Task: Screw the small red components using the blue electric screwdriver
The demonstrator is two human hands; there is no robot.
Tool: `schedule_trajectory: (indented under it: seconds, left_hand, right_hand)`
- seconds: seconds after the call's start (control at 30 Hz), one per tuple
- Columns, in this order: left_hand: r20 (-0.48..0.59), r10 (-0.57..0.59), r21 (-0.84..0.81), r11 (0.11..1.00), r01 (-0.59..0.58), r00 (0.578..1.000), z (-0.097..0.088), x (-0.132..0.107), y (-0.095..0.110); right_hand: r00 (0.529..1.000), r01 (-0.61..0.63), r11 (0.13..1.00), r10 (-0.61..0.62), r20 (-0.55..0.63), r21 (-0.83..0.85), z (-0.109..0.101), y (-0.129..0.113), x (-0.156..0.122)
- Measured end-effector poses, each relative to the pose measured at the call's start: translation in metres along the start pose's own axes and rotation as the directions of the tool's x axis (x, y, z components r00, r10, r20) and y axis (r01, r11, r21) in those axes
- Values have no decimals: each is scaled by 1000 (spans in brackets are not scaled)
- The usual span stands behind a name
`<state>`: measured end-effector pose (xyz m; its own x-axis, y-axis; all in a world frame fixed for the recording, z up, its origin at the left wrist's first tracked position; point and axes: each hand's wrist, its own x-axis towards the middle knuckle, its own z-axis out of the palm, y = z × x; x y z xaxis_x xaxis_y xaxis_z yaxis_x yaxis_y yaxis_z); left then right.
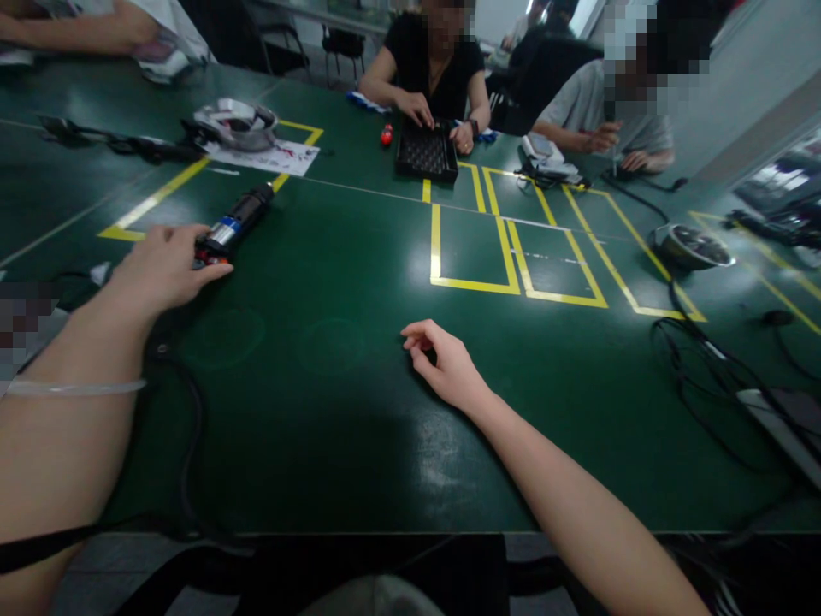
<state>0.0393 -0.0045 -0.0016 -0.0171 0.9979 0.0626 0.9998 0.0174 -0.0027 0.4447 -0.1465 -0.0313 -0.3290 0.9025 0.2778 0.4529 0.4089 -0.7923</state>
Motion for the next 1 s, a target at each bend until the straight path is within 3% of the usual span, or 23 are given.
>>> schedule_trajectory:
  seconds: [0.17, 0.3, 0.73, 0.87, 0.93, 1.0]
  left_hand:
    - [-35, -113, -17, 994, 112, 993, -5, -6, -5]
    - [-80, -82, -9, 997, 82, 993, -11, -19, 5]
    - [-18, -117, -81, 990, 115, 993, -19, -27, 19]
    - [-137, -203, -84, 978, 193, 970, -18, -21, 20]
    - [-226, -180, -170, 975, 144, 957, -18, -17, 25]
    - [-246, -98, -370, 929, 0, 964, -19, -18, 37]
  right_hand:
    - [1000, 2, 1000, -2, 10, -2, -1, -1, 0]
    - [1000, 5, 1000, -5, 10, -8, -1, -1, 0]
    - [1000, 11, 1000, -11, 12, -4, 0, 1, 0]
    - [1000, 20, 1000, -20, 7, 2, 0, 0, 0]
    - [1000, 24, 1000, -24, 4, 3, 0, 0, 0]
    - [1000, 19, 1000, -19, 6, 0, 1, 0, 1]
